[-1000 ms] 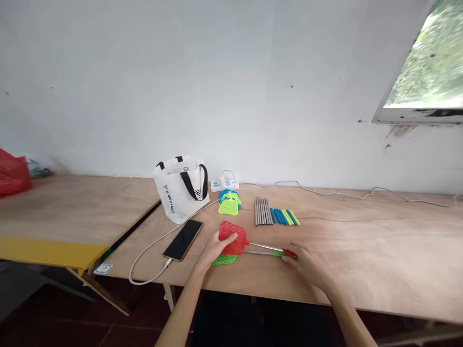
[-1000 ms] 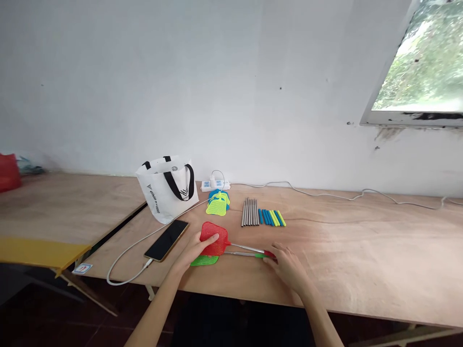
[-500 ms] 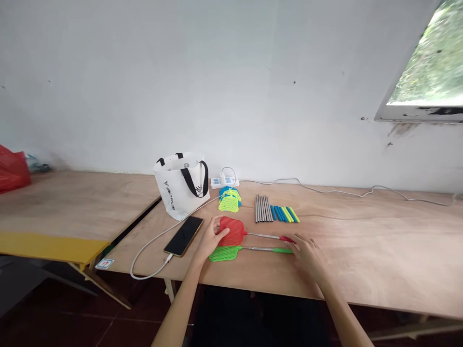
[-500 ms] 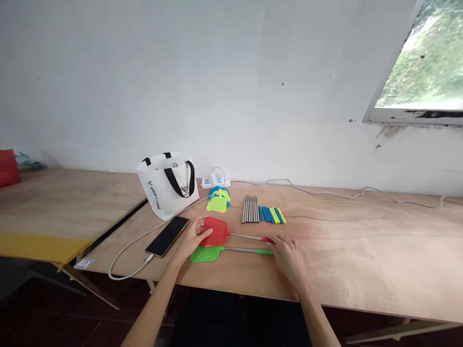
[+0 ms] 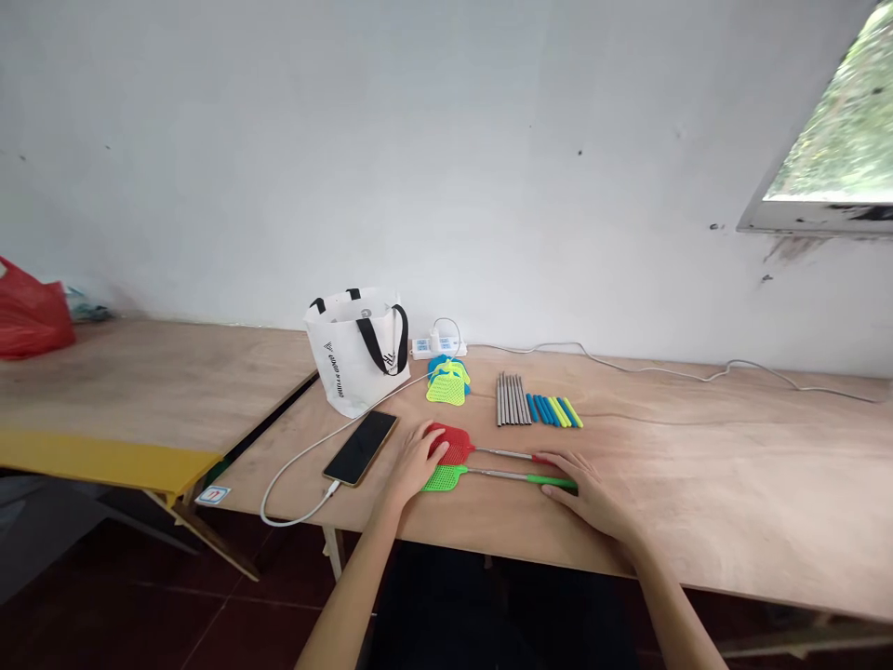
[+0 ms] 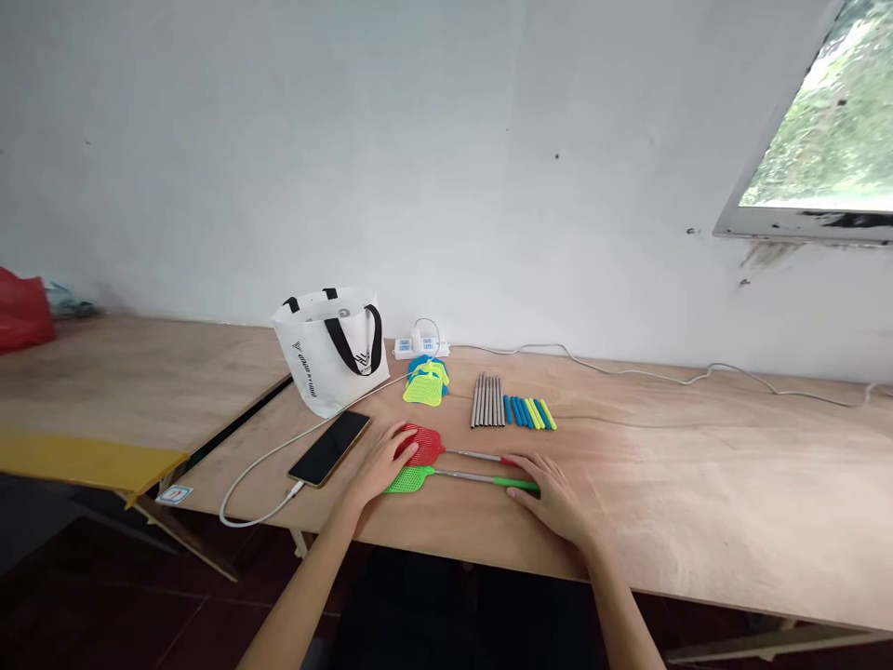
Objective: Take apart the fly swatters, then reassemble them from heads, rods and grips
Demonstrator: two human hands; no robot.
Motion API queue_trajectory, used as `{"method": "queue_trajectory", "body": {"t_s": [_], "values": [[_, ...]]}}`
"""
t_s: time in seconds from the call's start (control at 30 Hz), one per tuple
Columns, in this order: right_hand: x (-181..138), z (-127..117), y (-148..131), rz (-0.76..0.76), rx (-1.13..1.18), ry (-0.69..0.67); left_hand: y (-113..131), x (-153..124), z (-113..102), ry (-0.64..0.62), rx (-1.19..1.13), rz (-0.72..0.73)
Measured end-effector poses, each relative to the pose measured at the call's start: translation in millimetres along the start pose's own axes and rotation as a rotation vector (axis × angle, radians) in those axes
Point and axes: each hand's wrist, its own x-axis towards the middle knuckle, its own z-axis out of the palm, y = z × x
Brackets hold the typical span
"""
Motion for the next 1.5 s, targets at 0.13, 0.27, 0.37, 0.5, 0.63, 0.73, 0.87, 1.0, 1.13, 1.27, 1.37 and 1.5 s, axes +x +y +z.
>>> {"method": "queue_trajectory", "body": {"t_s": [0.13,0.27,0.37,0.5,0.63,0.73,0.87,1.0,1.13,1.27,1.37,1.5], "values": [[-4.4,-6.0,11.9,0.007,0.094,-0.061,3.8,-2.5,-1.3,-0.094,0.171,0.002],[-3.7,1.9,17.0,0.013,0.005,0.05,4.6,-2.0,-1.1,-0.102,0.201,0.014],[-2.4,8.1,20.1,-0.043,-0.057,0.102,2.3,-1.2,0.3,-0.106,0.194,0.009],[-0.6,10.5,38.4,0.003,-0.111,0.282,-4.3,0.4,3.9,-0.046,0.129,0.044],[0.0,13.7,60.0,0.074,-0.25,0.448,-12.8,3.4,9.7,0.087,0.063,0.05],[-1.6,17.8,65.3,0.033,-0.387,0.419,-16.2,4.3,13.5,0.102,0.097,0.044],[-2.7,20.2,63.0,0.01,-0.478,0.404,-17.3,3.1,15.8,0.108,0.144,0.06],[-2.0,19.0,62.0,0.012,-0.498,0.397,-19.5,2.7,17.0,0.125,0.162,0.082],[-2.1,18.1,62.3,0.007,-0.518,0.386,-21.6,3.3,17.5,0.132,0.174,0.077],[-2.4,18.2,61.3,0.014,-0.507,0.379,-20.1,2.7,16.4,0.114,0.178,0.077],[-2.3,19.0,61.3,0.024,-0.486,0.377,-15.8,1.8,17.1,0.12,0.191,0.047],[-2.1,20.1,62.3,0.04,-0.465,0.378,-8.1,1.1,21.4,0.127,0.234,-0.015]]}}
